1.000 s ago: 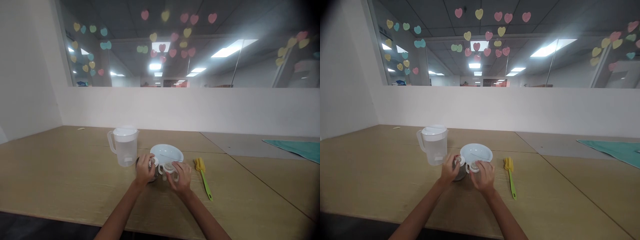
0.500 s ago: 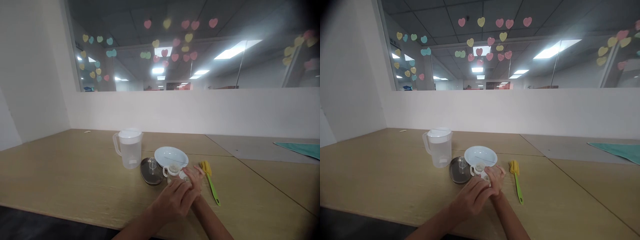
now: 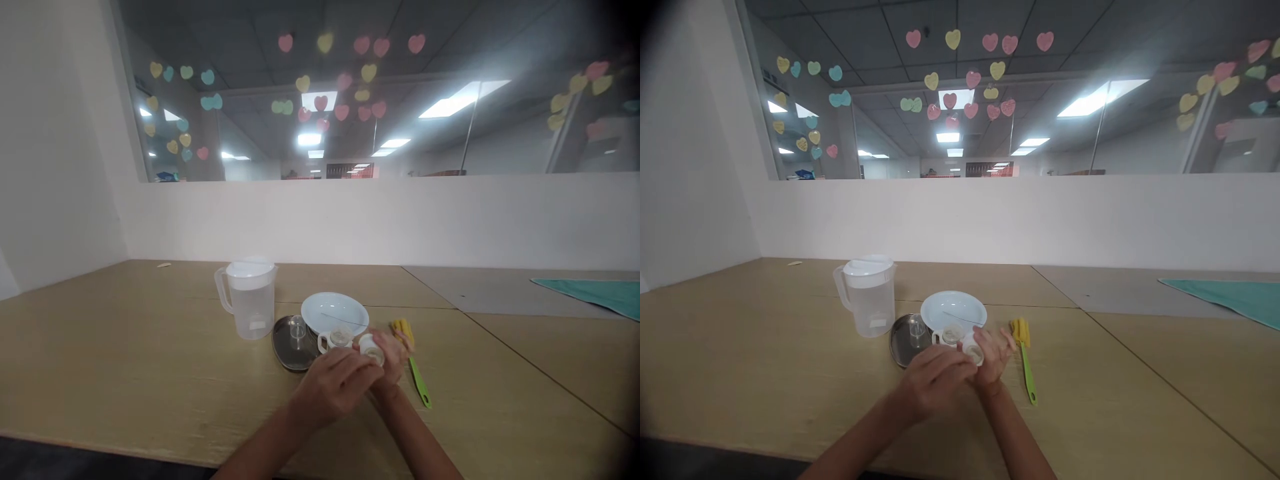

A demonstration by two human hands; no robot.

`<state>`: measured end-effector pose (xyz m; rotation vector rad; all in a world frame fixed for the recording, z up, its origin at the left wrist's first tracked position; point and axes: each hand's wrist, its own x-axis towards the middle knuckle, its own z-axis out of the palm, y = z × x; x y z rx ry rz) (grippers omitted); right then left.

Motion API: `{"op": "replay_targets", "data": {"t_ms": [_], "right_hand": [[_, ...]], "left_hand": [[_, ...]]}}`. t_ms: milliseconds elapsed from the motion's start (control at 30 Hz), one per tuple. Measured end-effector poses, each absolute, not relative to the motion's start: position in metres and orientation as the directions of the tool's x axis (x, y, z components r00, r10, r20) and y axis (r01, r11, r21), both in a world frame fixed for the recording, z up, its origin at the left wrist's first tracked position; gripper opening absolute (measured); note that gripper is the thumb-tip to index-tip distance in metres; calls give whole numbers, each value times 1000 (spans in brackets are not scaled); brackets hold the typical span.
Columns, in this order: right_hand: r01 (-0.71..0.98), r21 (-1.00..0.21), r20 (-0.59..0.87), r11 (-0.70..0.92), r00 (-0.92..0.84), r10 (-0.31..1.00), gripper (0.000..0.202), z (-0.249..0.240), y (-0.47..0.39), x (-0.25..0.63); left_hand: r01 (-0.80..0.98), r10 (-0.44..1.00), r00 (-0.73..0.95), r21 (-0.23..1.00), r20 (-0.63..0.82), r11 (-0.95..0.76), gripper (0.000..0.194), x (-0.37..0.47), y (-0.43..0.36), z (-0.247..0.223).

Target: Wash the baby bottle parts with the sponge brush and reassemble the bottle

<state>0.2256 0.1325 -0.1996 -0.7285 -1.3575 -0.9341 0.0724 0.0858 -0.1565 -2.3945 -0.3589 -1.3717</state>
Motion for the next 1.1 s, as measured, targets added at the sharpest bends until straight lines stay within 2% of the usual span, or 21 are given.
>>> {"op": "replay_targets", "data": {"t_ms": [100,167,267,433,600,967,1100], "right_hand": [[847,-149,975,510,211,-65,40,-197,134,224],[800,-257,956,542,291,23,40,-198,136,222],[790,-266,964,553,209,165,35,-205,138,217],[779,-216,947,588,21,321,29,-218,141,212],[683,-399,864,611,58,500,28,-224,144,211],[669,-437,852,601,94,515,25,-224,146,211],[693,-394,875,603,81,478,23,-221,144,212]], "left_hand": [[420,137,453,-75,881,-904,34,70,112,-162],[475,216,477,-42,852,-879,41,68,129,-172],[498,287,520,-13,804,-867,38,66,146,-193],[455,374,453,151,810,-878,35,64,152,-214],[458,450,377,260,810,-850,33,68,149,-214],[519,429,326,219,842,-826,28,71,151,-214],[528,410,346,186,844,-828,26,71,153,-216]]}}
